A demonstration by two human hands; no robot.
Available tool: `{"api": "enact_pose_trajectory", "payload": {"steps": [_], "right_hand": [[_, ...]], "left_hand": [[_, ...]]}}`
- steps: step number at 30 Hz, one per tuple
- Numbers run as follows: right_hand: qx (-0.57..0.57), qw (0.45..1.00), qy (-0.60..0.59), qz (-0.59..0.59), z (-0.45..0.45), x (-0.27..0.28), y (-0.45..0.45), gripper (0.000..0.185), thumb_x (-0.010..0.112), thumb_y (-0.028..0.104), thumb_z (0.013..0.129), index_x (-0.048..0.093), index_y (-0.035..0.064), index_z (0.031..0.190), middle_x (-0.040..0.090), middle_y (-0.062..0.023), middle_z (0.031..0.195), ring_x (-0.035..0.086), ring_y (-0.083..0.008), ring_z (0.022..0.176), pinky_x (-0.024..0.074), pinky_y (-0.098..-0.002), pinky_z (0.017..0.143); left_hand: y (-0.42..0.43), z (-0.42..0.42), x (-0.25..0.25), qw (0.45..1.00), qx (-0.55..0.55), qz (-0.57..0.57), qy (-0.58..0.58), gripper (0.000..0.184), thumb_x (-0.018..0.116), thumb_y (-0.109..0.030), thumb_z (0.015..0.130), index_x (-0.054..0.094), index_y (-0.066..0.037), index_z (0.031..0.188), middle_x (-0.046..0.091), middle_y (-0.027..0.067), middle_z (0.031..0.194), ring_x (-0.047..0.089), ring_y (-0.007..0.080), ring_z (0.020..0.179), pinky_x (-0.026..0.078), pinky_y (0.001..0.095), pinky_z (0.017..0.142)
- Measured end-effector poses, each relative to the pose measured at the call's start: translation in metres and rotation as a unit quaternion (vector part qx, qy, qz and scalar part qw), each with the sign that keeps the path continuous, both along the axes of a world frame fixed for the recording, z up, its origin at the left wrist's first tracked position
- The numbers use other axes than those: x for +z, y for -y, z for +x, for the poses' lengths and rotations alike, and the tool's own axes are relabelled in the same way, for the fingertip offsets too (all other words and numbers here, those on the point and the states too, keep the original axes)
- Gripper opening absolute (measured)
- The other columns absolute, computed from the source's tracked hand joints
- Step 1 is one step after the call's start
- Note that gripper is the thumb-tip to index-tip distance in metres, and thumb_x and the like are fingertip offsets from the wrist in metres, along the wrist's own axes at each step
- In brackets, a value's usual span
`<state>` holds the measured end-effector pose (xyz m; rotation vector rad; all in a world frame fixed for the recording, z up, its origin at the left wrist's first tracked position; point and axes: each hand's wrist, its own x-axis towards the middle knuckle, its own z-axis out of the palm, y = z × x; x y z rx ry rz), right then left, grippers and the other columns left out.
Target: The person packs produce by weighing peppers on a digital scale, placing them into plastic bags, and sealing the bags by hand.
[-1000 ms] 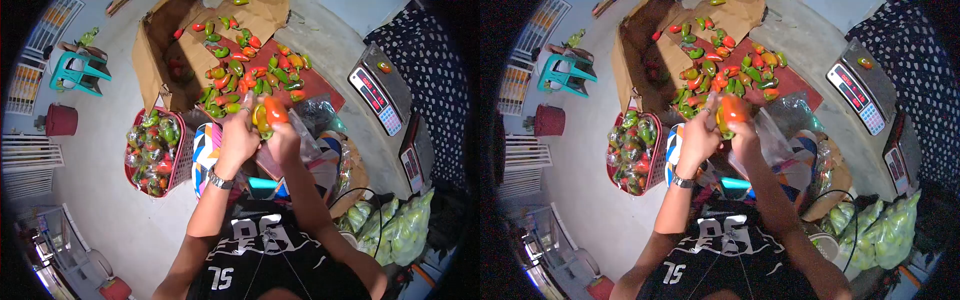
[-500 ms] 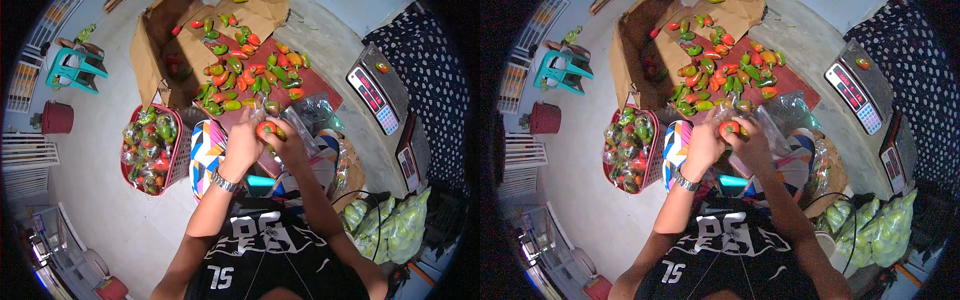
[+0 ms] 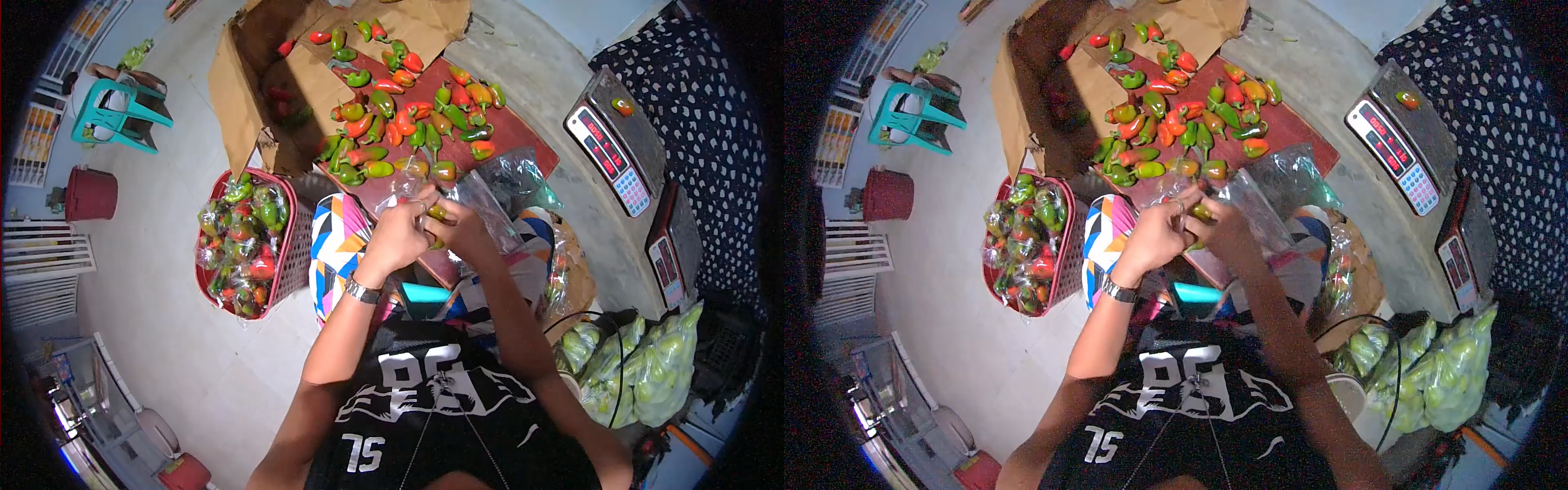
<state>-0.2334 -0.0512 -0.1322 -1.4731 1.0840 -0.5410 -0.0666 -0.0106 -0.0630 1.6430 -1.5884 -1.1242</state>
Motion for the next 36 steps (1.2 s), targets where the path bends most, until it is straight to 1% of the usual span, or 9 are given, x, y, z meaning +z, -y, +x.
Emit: {"api": "enact_pose_trajectory", "payload": {"steps": [4, 8, 13, 14, 15, 26, 29, 34, 36], "right_hand": [[-0.059, 0.978, 0.096, 0.175, 0.003, 0.024, 0.003, 0.034, 0.068, 0.013, 0.094, 0.067, 0.0021, 0.125, 0.07, -0.0008, 0.101, 0.066, -0.0119, 0.088, 0.0529, -0.0269, 0.082], [-0.004, 0.956, 0.273, 0.104, 0.002, -0.031, 0.013, 0.039, 0.066, 0.008, 0.088, 0.067, 0.0033, 0.126, 0.066, -0.0037, 0.111, 0.064, -0.0136, 0.101, 0.054, -0.029, 0.085], [-0.114, 0.955, -0.095, -0.257, 0.016, -0.054, 0.011, 0.052, 0.077, 0.014, 0.078, 0.065, 0.0059, 0.128, 0.067, -0.0195, 0.106, 0.064, -0.0373, 0.109, 0.0502, -0.0459, 0.094], [-0.116, 0.948, -0.14, -0.26, 0.02, -0.01, 0.002, 0.053, 0.077, 0.014, 0.078, 0.066, 0.0063, 0.129, 0.066, -0.0201, 0.103, 0.062, -0.0399, 0.109, 0.0494, -0.0484, 0.095], [-0.12, 0.939, -0.183, -0.265, 0.024, 0.014, -0.006, 0.053, 0.077, 0.014, 0.077, 0.066, 0.0067, 0.129, 0.065, -0.0206, 0.101, 0.061, -0.0425, 0.109, 0.0487, -0.0509, 0.096], [0.078, 0.946, -0.107, -0.296, 0.015, 0.188, -0.035, 0.03, 0.06, 0.0, 0.085, 0.069, 0.003, 0.113, 0.063, -0.0188, 0.103, 0.068, -0.0404, 0.092, 0.0562, -0.0494, 0.077], [0.078, 0.931, -0.147, -0.323, 0.019, 0.2, -0.039, 0.034, 0.063, -0.008, 0.082, 0.073, 0.0024, 0.113, 0.067, -0.0161, 0.102, 0.07, -0.0325, 0.087, 0.0561, -0.0387, 0.076], [0.108, 0.932, -0.092, -0.333, 0.024, 0.196, -0.026, 0.032, 0.064, -0.003, 0.085, 0.072, 0.0019, 0.116, 0.069, -0.015, 0.109, 0.071, -0.029, 0.087, 0.0565, -0.0371, 0.079], [0.135, 0.964, -0.022, -0.227, 0.022, 0.188, 0.006, 0.027, 0.067, 0.005, 0.088, 0.073, 0.0028, 0.115, 0.072, -0.0127, 0.107, 0.071, -0.0224, 0.088, 0.0562, -0.0346, 0.078]], "left_hand": [[-0.008, 0.011, -0.027, 0.999, -0.024, 0.015, -0.035, 0.064, 0.072, -0.001, 0.072, 0.064, -0.006, 0.136, 0.062, 0.0133, 0.142, 0.072, 0.0345, 0.102, 0.055, 0.0377, 0.085], [-0.003, 0.006, -0.046, 0.996, 0.009, 0.062, -0.064, 0.07, 0.072, -0.001, 0.071, 0.061, -0.006, 0.14, 0.063, 0.0139, 0.139, 0.072, 0.0319, 0.101, 0.055, 0.0377, 0.085], [-0.004, 0.012, -0.017, 0.997, 0.065, 0.023, 0.035, 0.069, 0.068, 0.0, 0.072, 0.061, -0.005, 0.14, 0.059, 0.0158, 0.142, 0.069, 0.0378, 0.108, 0.055, 0.0397, 0.087], [-0.011, 0.016, -0.024, 0.993, 0.063, -0.074, 0.063, 0.08, 0.064, 0.007, 0.07, 0.055, -0.011, 0.147, 0.055, 0.0134, 0.149, 0.068, 0.0266, 0.076, 0.055, 0.0316, 0.075], [-0.018, 0.019, -0.021, 0.991, 0.066, -0.091, 0.074, 0.079, 0.063, 0.007, 0.07, 0.056, -0.011, 0.147, 0.055, 0.0129, 0.149, 0.068, 0.0268, 0.075, 0.055, 0.0321, 0.075], [-0.085, 0.059, 0.095, 0.99, 0.042, -0.119, 0.063, 0.043, 0.058, 0.002, 0.078, 0.074, -0.001, 0.117, 0.067, 0.017, 0.133, 0.074, 0.0344, 0.091, 0.06, 0.038, 0.081], [-0.084, 0.052, 0.112, 0.98, 0.082, -0.108, 0.144, 0.049, 0.058, 0.007, 0.073, 0.072, 0.001, 0.12, 0.066, 0.0187, 0.134, 0.074, 0.0334, 0.099, 0.058, 0.0365, 0.089], [-0.085, 0.051, 0.109, 0.988, 0.071, -0.081, 0.112, 0.066, 0.06, 0.007, 0.072, 0.062, -0.003, 0.137, 0.06, 0.0189, 0.143, 0.074, 0.0266, 0.075, 0.057, 0.0304, 0.067], [-0.087, 0.055, 0.119, 0.998, 0.024, -0.044, 0.038, 0.063, 0.059, 0.007, 0.075, 0.061, 0.0, 0.137, 0.056, 0.0217, 0.147, 0.073, 0.0325, 0.095, 0.058, 0.0343, 0.077]]}}
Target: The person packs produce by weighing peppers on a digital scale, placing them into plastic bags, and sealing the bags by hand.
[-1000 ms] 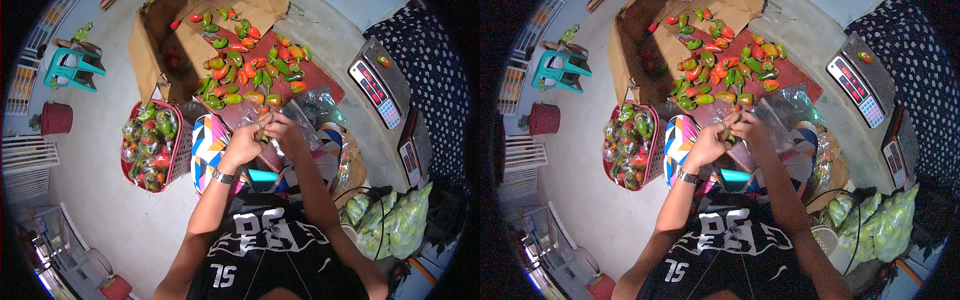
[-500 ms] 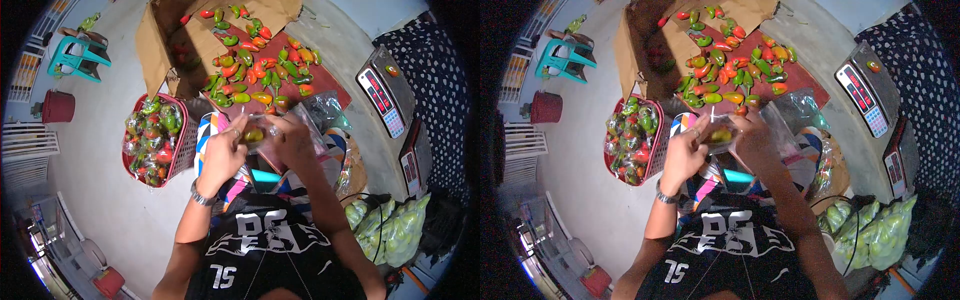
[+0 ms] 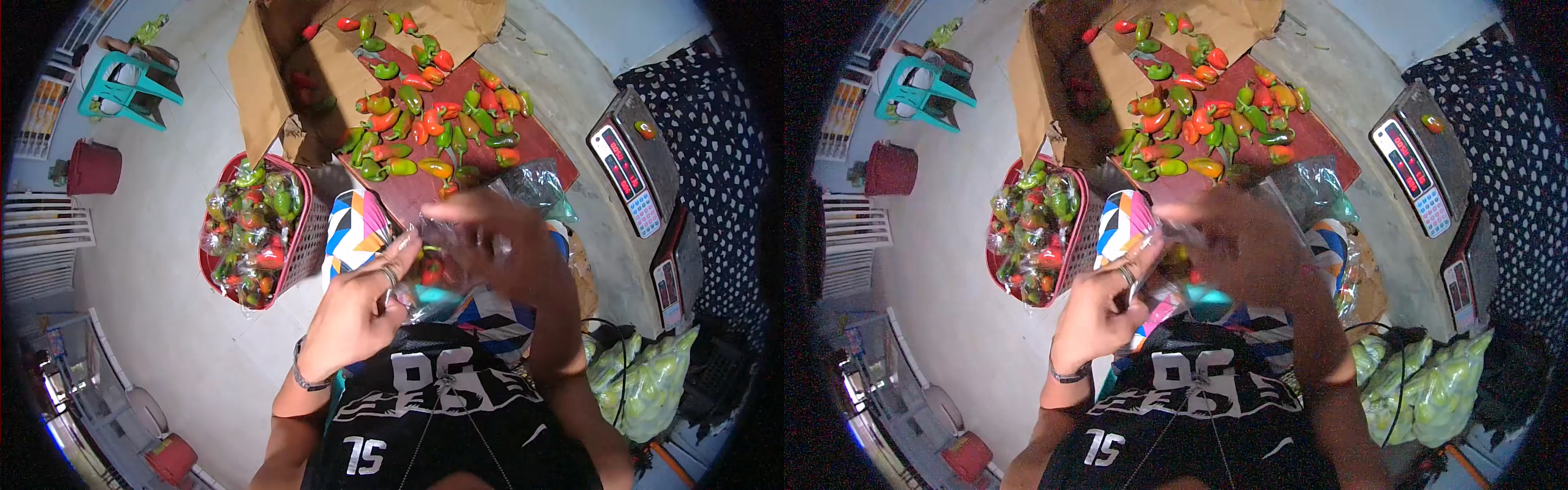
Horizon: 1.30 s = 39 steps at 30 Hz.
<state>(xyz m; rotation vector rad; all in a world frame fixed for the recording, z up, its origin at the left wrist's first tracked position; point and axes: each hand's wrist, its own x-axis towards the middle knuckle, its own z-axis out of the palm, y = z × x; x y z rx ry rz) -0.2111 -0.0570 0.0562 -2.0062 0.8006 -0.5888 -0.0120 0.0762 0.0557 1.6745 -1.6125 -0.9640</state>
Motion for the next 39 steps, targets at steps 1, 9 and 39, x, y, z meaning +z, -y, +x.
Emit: {"api": "enact_pose_trajectory", "payload": {"steps": [1, 9, 39], "right_hand": [[0.016, 0.992, 0.023, 0.119, 0.003, -0.009, 0.028, 0.025, 0.069, 0.011, 0.09, 0.073, 0.0033, 0.114, 0.074, -0.0113, 0.105, 0.07, -0.0178, 0.089, 0.0559, -0.0329, 0.078], [-0.193, 0.911, -0.33, -0.153, 0.151, -0.224, 0.223, 0.053, 0.073, 0.043, 0.086, 0.067, 0.0178, 0.133, 0.075, -0.0144, 0.113, 0.07, -0.0306, 0.114, 0.0462, -0.0485, 0.105], [0.057, 0.916, -0.339, -0.209, 0.267, -0.247, 0.143, 0.031, 0.077, 0.032, 0.082, 0.078, 0.0118, 0.105, 0.075, -0.0076, 0.117, 0.071, -0.0273, 0.111, 0.0549, -0.0399, 0.097]], "left_hand": [[-0.001, 0.001, 0.003, 0.999, -0.024, 0.017, -0.036, 0.062, 0.058, 0.008, 0.076, 0.06, 0.001, 0.137, 0.054, 0.0231, 0.148, 0.072, 0.0354, 0.105, 0.059, 0.0363, 0.082], [-0.023, -0.001, 0.018, 0.994, -0.008, 0.025, -0.108, 0.058, 0.063, 0.005, 0.073, 0.067, -0.002, 0.13, 0.072, 0.0207, 0.109, 0.057, 0.0184, 0.061, 0.05, 0.029, 0.059], [-0.018, 0.0, -0.012, 0.99, -0.07, 0.085, -0.09, 0.066, 0.057, -0.001, 0.077, 0.057, -0.008, 0.143, 0.061, 0.0216, 0.138, 0.069, 0.0393, 0.077, 0.056, 0.0425, 0.067]]}}
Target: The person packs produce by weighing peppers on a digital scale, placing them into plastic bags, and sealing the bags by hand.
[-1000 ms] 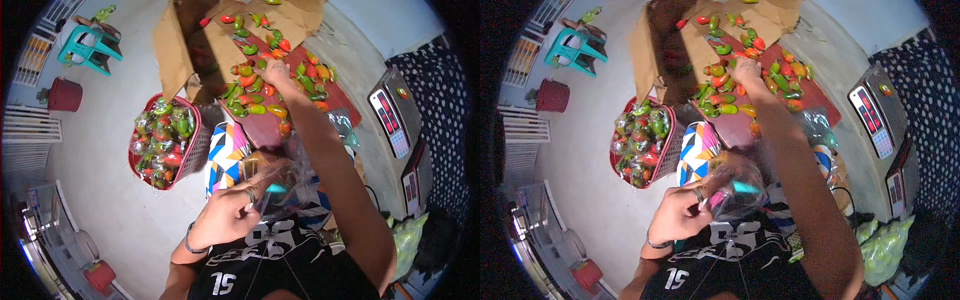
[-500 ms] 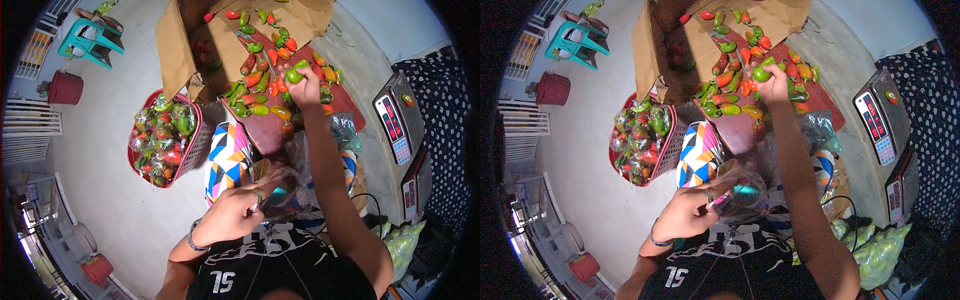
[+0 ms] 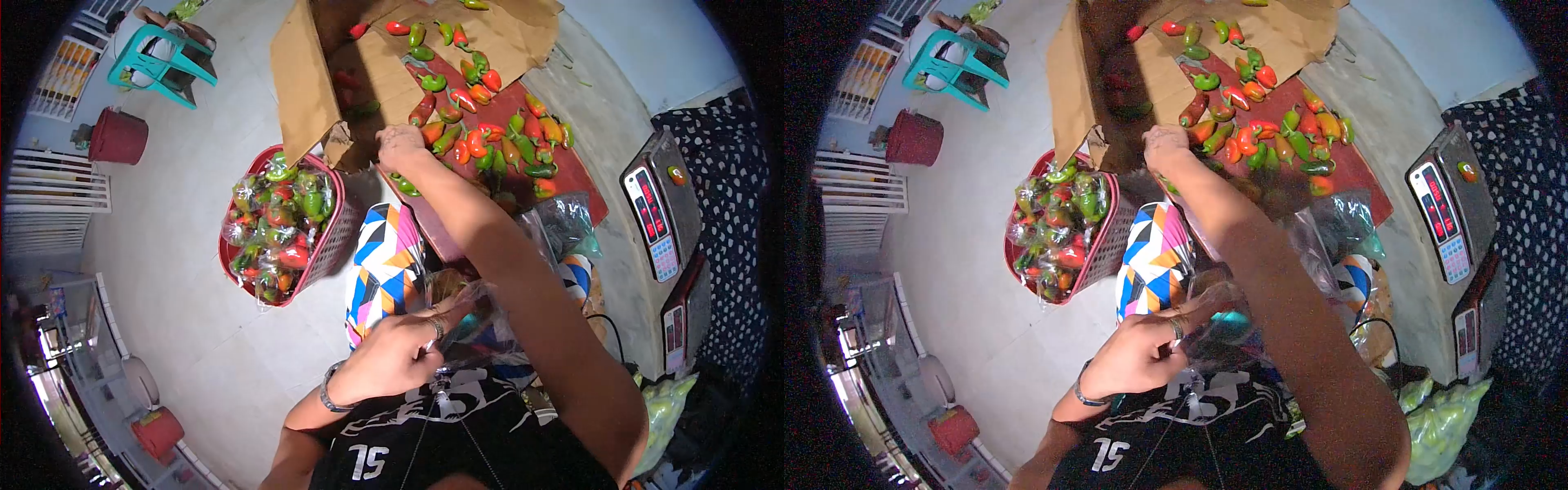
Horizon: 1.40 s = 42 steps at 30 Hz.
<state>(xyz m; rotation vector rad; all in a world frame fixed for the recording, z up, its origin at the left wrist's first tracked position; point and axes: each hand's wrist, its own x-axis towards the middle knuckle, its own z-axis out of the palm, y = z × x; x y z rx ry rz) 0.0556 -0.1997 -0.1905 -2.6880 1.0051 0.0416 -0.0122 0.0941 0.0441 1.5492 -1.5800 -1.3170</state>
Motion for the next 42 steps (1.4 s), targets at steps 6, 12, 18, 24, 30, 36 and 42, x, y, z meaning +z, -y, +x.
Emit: {"api": "enact_pose_trajectory", "payload": {"steps": [6, 12, 18, 24, 30, 36, 42], "right_hand": [[-0.074, 0.974, 0.191, 0.099, -0.049, 0.098, 0.0, 0.05, 0.078, 0.038, 0.081, 0.067, 0.0046, 0.116, 0.072, -0.0204, 0.11, 0.071, -0.0355, 0.105, 0.0556, -0.0457, 0.086], [-0.16, 0.474, 0.617, 0.608, -0.299, 0.132, 0.068, 0.043, 0.061, 0.025, 0.098, 0.054, 0.003, 0.134, 0.067, -0.0164, 0.122, 0.07, -0.0243, 0.096, 0.0542, -0.027, 0.065], [-0.274, 0.493, 0.742, 0.362, -0.544, 0.193, 0.087, 0.042, 0.053, 0.024, 0.099, 0.055, 0.0018, 0.135, 0.056, -0.0239, 0.143, 0.062, -0.0327, 0.114, 0.0517, -0.0286, 0.071], [-0.554, 0.656, 0.489, 0.15, -0.728, 0.147, 0.166, 0.036, 0.06, 0.034, 0.096, 0.062, 0.0069, 0.12, 0.067, -0.0084, 0.102, 0.067, -0.0197, 0.094, 0.0466, -0.0305, 0.05], [-0.599, 0.773, -0.065, -0.2, -0.752, 0.09, 0.189, 0.079, 0.07, 0.051, 0.082, 0.048, 0.0162, 0.149, 0.06, -0.0316, 0.136, 0.055, -0.0502, 0.128, 0.0428, -0.0503, 0.111], [-0.644, 0.752, -0.082, -0.113, -0.692, 0.108, 0.171, 0.081, 0.061, 0.049, 0.081, 0.042, 0.0203, 0.155, 0.052, -0.0281, 0.147, 0.051, -0.0485, 0.134, 0.0403, -0.0504, 0.113], [-0.623, 0.771, -0.103, -0.083, -0.758, 0.074, 0.211, 0.08, 0.056, 0.053, 0.08, 0.046, 0.0211, 0.153, 0.059, -0.0197, 0.145, 0.055, -0.0417, 0.134, 0.0407, -0.0514, 0.113]], "left_hand": [[0.005, 0.0, -0.004, 0.999, -0.003, -0.012, -0.032, 0.07, 0.058, 0.006, 0.073, 0.059, -0.007, 0.142, 0.056, 0.0172, 0.149, 0.072, 0.0349, 0.08, 0.057, 0.0362, 0.068], [0.021, -0.013, -0.005, 0.999, -0.031, 0.0, -0.036, 0.076, 0.059, 0.009, 0.073, 0.056, -0.01, 0.146, 0.056, 0.0133, 0.151, 0.07, 0.025, 0.085, 0.055, 0.0299, 0.067], [0.029, -0.025, -0.006, 0.999, -0.033, 0.017, -0.04, 0.075, 0.058, 0.01, 0.072, 0.059, -0.01, 0.144, 0.059, 0.0169, 0.147, 0.07, 0.0236, 0.116, 0.051, 0.0265, 0.087], [0.028, -0.026, -0.004, 0.999, -0.022, 0.032, -0.032, 0.075, 0.058, 0.01, 0.072, 0.058, -0.008, 0.144, 0.059, 0.0163, 0.146, 0.06, 0.0274, 0.133, 0.049, 0.0289, 0.099], [0.031, -0.031, -0.003, 0.999, -0.023, 0.023, -0.022, 0.074, 0.057, 0.009, 0.072, 0.059, -0.007, 0.144, 0.059, 0.0155, 0.146, 0.058, 0.0303, 0.135, 0.046, 0.0322, 0.106], [0.034, -0.031, 0.0, 0.999, -0.048, -0.004, -0.001, 0.074, 0.059, 0.008, 0.074, 0.055, -0.007, 0.146, 0.057, 0.0192, 0.147, 0.058, 0.0346, 0.133, 0.054, 0.0348, 0.096], [0.04, -0.033, 0.002, 0.999, -0.047, 0.022, 0.011, 0.076, 0.059, 0.007, 0.073, 0.055, -0.01, 0.147, 0.057, 0.017, 0.148, 0.065, 0.0354, 0.123, 0.055, 0.0352, 0.093]]}}
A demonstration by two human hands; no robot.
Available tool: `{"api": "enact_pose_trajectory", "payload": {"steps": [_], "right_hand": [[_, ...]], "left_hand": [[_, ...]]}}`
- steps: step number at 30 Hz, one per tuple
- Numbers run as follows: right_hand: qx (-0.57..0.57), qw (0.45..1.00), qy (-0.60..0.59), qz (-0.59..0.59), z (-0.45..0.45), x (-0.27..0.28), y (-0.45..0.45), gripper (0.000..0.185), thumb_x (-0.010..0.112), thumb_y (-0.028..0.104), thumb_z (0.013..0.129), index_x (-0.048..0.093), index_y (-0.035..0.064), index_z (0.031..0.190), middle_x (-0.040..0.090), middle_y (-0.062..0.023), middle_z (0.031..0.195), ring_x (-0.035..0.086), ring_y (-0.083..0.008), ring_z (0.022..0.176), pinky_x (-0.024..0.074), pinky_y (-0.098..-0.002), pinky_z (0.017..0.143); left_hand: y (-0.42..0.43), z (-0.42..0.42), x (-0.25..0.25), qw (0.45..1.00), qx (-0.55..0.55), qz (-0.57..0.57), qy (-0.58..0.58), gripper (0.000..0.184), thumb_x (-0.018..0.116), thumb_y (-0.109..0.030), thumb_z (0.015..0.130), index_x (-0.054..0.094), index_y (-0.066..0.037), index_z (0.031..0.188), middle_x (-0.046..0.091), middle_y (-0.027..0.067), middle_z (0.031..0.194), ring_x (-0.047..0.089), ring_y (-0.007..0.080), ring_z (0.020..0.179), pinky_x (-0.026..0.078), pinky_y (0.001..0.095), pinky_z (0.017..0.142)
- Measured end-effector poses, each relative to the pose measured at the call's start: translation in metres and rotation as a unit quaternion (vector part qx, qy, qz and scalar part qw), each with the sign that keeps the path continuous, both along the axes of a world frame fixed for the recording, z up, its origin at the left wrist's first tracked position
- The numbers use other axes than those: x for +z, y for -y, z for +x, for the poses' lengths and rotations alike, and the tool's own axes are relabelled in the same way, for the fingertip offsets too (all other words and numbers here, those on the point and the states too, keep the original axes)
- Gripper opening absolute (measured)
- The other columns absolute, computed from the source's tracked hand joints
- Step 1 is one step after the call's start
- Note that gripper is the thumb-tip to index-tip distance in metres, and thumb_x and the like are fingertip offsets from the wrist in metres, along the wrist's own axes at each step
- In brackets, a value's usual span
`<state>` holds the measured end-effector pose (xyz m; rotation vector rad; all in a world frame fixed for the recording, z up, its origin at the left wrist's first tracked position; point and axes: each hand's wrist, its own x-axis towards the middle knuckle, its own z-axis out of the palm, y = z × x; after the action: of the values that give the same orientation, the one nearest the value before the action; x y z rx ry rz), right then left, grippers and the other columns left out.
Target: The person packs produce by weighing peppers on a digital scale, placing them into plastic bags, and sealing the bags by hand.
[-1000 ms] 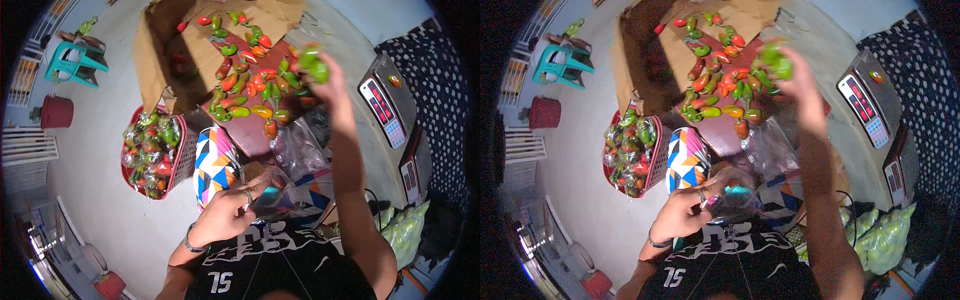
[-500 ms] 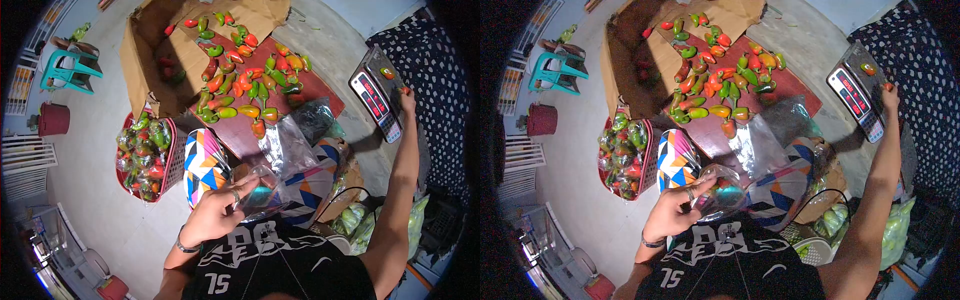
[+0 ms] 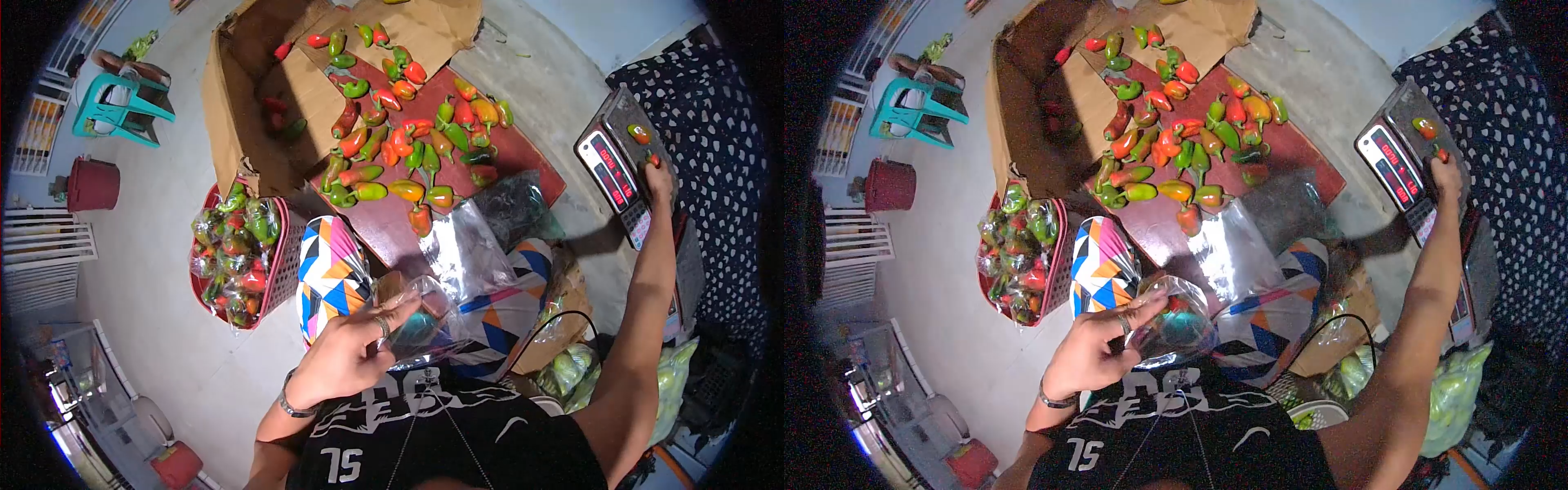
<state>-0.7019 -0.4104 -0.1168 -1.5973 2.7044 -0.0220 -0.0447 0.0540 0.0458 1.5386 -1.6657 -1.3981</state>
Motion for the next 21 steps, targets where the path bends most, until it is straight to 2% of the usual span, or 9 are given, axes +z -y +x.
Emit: {"api": "enact_pose_trajectory", "payload": {"steps": [2, 5, 8, 14, 17, 18, 19, 20, 21], "right_hand": [[0.015, 1.0, -0.002, 0.006, -0.009, -0.001, 0.006, 0.079, 0.055, 0.056, 0.081, 0.047, 0.0207, 0.152, 0.059, -0.0199, 0.144, 0.055, -0.0408, 0.134, 0.0413, -0.0515, 0.112], [-0.007, 0.999, -0.036, 0.004, 0.012, 0.029, 0.002, 0.077, 0.056, 0.056, 0.085, 0.046, 0.0218, 0.154, 0.053, -0.0186, 0.151, 0.051, -0.0391, 0.139, 0.0404, -0.0491, 0.114], [0.066, 0.985, -0.099, -0.123, 0.036, 0.034, 0.012, 0.071, 0.062, 0.049, 0.086, 0.048, 0.0283, 0.152, 0.05, -0.0139, 0.154, 0.047, -0.0365, 0.141, 0.0376, -0.0519, 0.115], [0.169, 0.97, -0.16, 0.076, 0.113, 0.052, 0.026, 0.055, 0.064, 0.033, 0.091, 0.054, 0.0356, 0.145, 0.055, -0.0065, 0.148, 0.05, -0.0341, 0.138, 0.0378, -0.0602, 0.112], [0.167, 0.977, -0.11, -0.077, 0.148, 0.058, 0.033, 0.05, 0.063, 0.036, 0.094, 0.056, 0.0248, 0.142, 0.06, -0.0148, 0.14, 0.056, -0.0363, 0.131, 0.0445, -0.0547, 0.106], [0.164, 0.974, -0.092, -0.124, 0.157, 0.055, 0.035, 0.048, 0.063, 0.036, 0.095, 0.057, 0.0212, 0.141, 0.062, -0.0175, 0.137, 0.057, -0.037, 0.128, 0.0467, -0.0528, 0.104], [0.224, 0.948, -0.041, -0.221, 0.161, 0.05, 0.05, 0.052, 0.065, 0.045, 0.095, 0.06, 0.0131, 0.135, 0.066, -0.0233, 0.125, 0.063, -0.0379, 0.118, 0.0502, -0.0515, 0.097], [0.266, 0.906, 0.156, -0.289, 0.205, 0.075, 0.021, 0.054, 0.066, 0.048, 0.096, 0.062, 0.0086, 0.132, 0.069, -0.0203, 0.119, 0.066, -0.0329, 0.111, 0.0536, -0.0479, 0.089], [0.313, 0.791, 0.477, -0.219, 0.252, 0.105, -0.027, 0.046, 0.062, 0.042, 0.1, 0.062, 0.0047, 0.128, 0.07, -0.0152, 0.115, 0.068, -0.0269, 0.105, 0.0557, -0.0414, 0.084]], "left_hand": [[0.002, -0.001, 0.002, 1.0, 0.0, -0.003, 0.005, 0.077, 0.059, 0.007, 0.073, 0.055, -0.011, 0.148, 0.057, 0.0164, 0.148, 0.067, 0.0359, 0.119, 0.056, 0.0356, 0.091], [0.004, -0.005, 0.005, 1.0, 0.022, 0.011, -0.007, 0.076, 0.057, 0.01, 0.069, 0.059, -0.007, 0.144, 0.06, 0.0174, 0.144, 0.056, 0.0339, 0.136, 0.042, 0.0366, 0.113], [0.006, -0.008, 0.003, 1.0, 0.023, 0.011, -0.007, 0.077, 0.056, 0.01, 0.069, 0.06, -0.007, 0.143, 0.06, 0.0173, 0.144, 0.058, 0.0332, 0.135, 0.044, 0.036, 0.111], [0.006, -0.007, 0.012, 0.999, 0.022, -0.019, 0.031, 0.078, 0.06, 0.008, 0.073, 0.055, -0.011, 0.148, 0.056, 0.0151, 0.149, 0.071, 0.0326, 0.109, 0.058, 0.0334, 0.08], [0.007, -0.003, 0.037, 0.991, 0.1, 0.057, 0.062, 0.078, 0.059, 0.009, 0.069, 0.058, -0.009, 0.145, 0.06, 0.0162, 0.146, 0.072, 0.0203, 0.109, 0.054, 0.0249, 0.08], [0.006, 0.001, 0.036, 0.991, 0.11, 0.028, 0.068, 0.077, 0.059, 0.008, 0.07, 0.057, -0.009, 0.146, 0.058, 0.0155, 0.148, 0.071, 0.0187, 0.096, 0.054, 0.0251, 0.074], [0.006, 0.005, 0.032, 0.99, 0.12, -0.003, 0.072, 0.077, 0.06, 0.008, 0.072, 0.056, -0.009, 0.147, 0.057, 0.0147, 0.15, 0.07, 0.017, 0.082, 0.054, 0.0253, 0.069], [0.006, 0.009, 0.031, 0.988, 0.129, -0.033, 0.076, 0.077, 0.061, 0.007, 0.073, 0.055, -0.009, 0.148, 0.055, 0.014, 0.151, 0.068, 0.0153, 0.069, 0.053, 0.0255, 0.063], [0.009, 0.009, 0.031, 0.985, 0.139, -0.05, 0.088, 0.077, 0.062, 0.007, 0.073, 0.055, -0.01, 0.148, 0.055, 0.0144, 0.151, 0.064, 0.0114, 0.063, 0.053, 0.0259, 0.061]]}}
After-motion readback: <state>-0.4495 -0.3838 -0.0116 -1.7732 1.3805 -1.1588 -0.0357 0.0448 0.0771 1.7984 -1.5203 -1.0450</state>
